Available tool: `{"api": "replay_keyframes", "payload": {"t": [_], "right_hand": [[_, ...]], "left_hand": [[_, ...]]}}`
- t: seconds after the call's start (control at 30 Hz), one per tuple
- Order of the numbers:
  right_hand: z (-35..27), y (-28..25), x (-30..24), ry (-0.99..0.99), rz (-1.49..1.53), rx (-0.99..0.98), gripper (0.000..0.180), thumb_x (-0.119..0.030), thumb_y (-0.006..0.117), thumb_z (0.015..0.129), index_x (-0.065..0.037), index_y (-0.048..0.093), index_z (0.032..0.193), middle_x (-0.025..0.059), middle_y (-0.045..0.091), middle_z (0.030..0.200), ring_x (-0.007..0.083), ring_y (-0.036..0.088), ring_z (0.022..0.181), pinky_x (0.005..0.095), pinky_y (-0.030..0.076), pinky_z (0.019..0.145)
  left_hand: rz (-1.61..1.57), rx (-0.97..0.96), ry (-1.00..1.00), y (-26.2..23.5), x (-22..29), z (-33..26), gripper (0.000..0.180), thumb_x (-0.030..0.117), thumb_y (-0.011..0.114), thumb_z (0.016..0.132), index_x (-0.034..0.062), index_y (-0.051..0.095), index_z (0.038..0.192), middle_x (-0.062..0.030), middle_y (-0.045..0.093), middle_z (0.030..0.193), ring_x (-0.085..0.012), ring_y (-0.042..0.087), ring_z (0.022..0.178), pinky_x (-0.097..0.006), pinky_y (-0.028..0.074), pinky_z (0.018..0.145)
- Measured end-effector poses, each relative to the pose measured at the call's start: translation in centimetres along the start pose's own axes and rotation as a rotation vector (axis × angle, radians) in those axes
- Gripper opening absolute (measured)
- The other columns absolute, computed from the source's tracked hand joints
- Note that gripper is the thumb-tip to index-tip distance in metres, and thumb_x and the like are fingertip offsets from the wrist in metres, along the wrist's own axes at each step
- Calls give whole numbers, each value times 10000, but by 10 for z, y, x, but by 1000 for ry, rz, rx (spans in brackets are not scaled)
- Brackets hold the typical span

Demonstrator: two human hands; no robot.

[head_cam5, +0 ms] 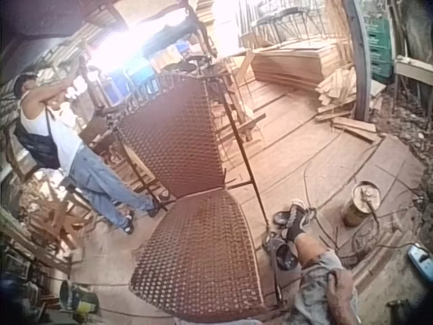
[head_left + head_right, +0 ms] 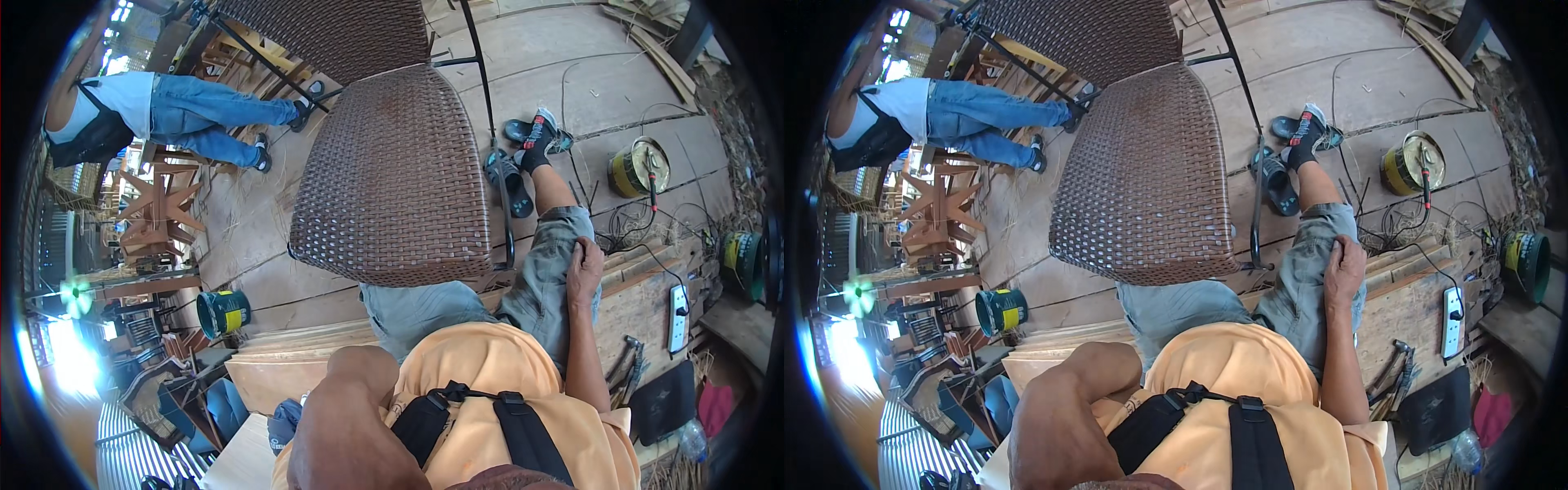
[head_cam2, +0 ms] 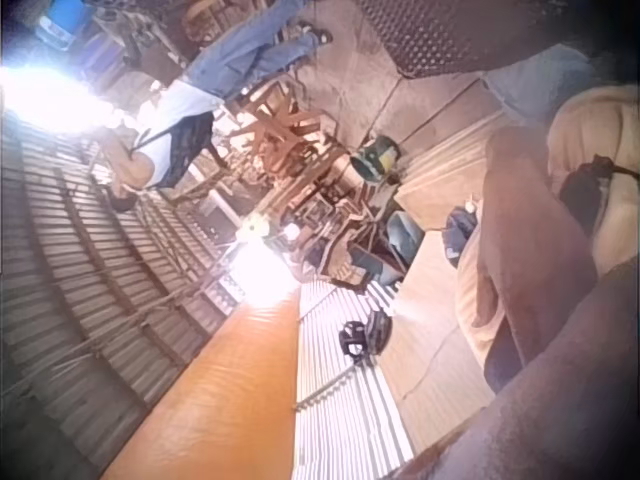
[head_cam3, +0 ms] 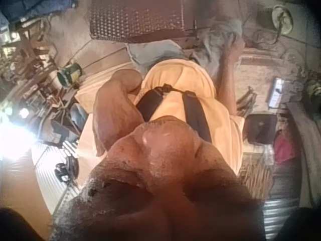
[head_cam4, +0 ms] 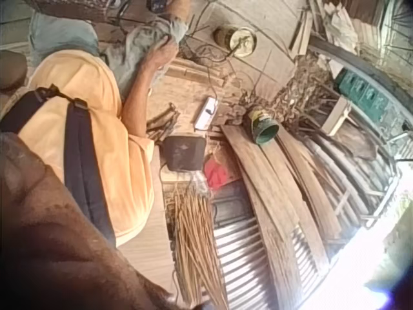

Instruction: Repairing the plastic weave of a chair using a heated tool to bond synthetic strands together.

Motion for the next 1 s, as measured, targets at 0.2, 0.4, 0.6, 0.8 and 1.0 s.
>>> {"api": "replay_keyframes", "payload": {"t": [0.2,0.4,0.6,0.8,1.0], "right_hand": [[0,-3,10,-9,-48,-3,151,-77,525,886,-32,604,1007,147,611,938,321,547,892,396,430,812],[-1,3,7,37,-30,-11,169,-97,515,897,-23,610,1015,152,619,945,324,547,905,399,429,823],[-1,2,12,36,9,3,157,-93,536,889,-26,619,1004,143,624,926,313,556,881,390,441,805],[0,-1,18,66,48,3,152,-93,532,893,-32,622,998,141,622,915,298,558,894,378,440,818],[-1,-2,19,92,55,-16,148,-105,538,899,-27,616,998,141,614,913,289,546,871,376,433,803]], "left_hand": [[-80,-62,99,-9,-1,-14,641,572,499,881,25,566,1209,-180,580,1217,-319,502,1204,-432,348,1043],[225,538,-272,-56,-60,-101,756,580,481,887,-54,447,1297,-251,410,1330,-392,391,1242,-526,298,1014],[1228,618,-1509,-77,-113,-208,836,643,368,889,6,290,1426,-163,221,1512,-348,120,1420,-528,122,1124],[1323,492,-1623,-115,-107,-237,764,607,324,917,59,267,1446,-173,222,1507,-357,143,1414,-577,115,1109],[1371,690,-1650,-181,-94,-279,752,622,268,925,76,303,1442,-163,244,1509,-366,181,1403,-583,161,1098]]}}
Point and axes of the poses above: each hand's wrist, its own z-axis towards the middle knuckle, its own y-axis out of the palm, x = y × z, the point moved 7 cm from there along z, towards the middle knuckle
